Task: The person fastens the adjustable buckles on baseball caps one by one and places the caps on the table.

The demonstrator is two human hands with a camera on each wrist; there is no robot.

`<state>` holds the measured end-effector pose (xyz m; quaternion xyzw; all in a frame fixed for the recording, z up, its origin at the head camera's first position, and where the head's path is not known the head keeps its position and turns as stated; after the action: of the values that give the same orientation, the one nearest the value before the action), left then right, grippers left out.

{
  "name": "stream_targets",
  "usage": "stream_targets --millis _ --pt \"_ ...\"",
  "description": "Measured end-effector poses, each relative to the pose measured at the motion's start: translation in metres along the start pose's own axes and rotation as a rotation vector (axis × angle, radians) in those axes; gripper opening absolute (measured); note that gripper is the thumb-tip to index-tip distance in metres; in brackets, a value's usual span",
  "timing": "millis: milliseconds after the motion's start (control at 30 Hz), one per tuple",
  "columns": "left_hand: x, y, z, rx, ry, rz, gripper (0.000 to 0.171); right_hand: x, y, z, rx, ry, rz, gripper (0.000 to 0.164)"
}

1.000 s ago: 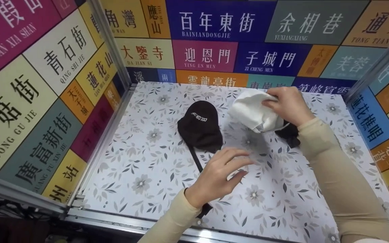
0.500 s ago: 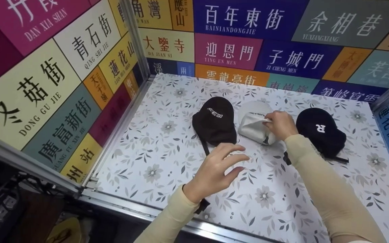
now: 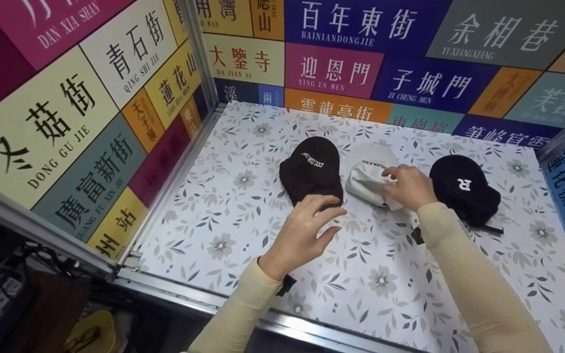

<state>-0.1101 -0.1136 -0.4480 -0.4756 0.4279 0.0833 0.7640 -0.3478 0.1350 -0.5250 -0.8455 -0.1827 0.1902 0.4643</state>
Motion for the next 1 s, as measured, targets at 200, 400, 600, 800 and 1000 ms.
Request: stream_targets --millis 200,400,600,800,1000 --pt "-0.006 0.006 -0.013 -0.036 -0.047 -0.015 0.032 0.028 -0.063 -0.051 -0.014 -0.068 0.209 0.037" --pt "-0.011 0.014 -0.021 -0.089 -0.077 -0.030 0.033 0.083 -0.100 -0.090 -0.077 -0.138 0.410 0.035" --pt "-0.015 0.022 -0.021 -0.031 -0.061 -0.042 0.033 0.152 -0.106 -0.103 -0.155 -0.139 0.536 0.035" --pt "-0.012 0.027 -0.023 -0.009 -0.087 -0.037 0.033 0.205 -0.097 -0.103 -0.189 -0.058 0.585 0.034" --pt "-0.012 0.032 -0.027 0.014 -0.110 -0.033 0.034 0.225 -0.094 -0.103 -0.195 -0.038 0.625 0.030"
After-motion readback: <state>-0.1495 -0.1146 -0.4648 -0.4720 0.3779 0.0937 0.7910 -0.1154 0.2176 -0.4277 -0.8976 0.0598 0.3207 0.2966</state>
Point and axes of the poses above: each hand's wrist, its own x-axis away from the middle knuckle, its own y-axis out of the palm, z = x × y, the point moved 2 cm from there along -x, towards the middle knuckle, and after that the axes turned 15 degrees about -x, right-handed, at the moved point
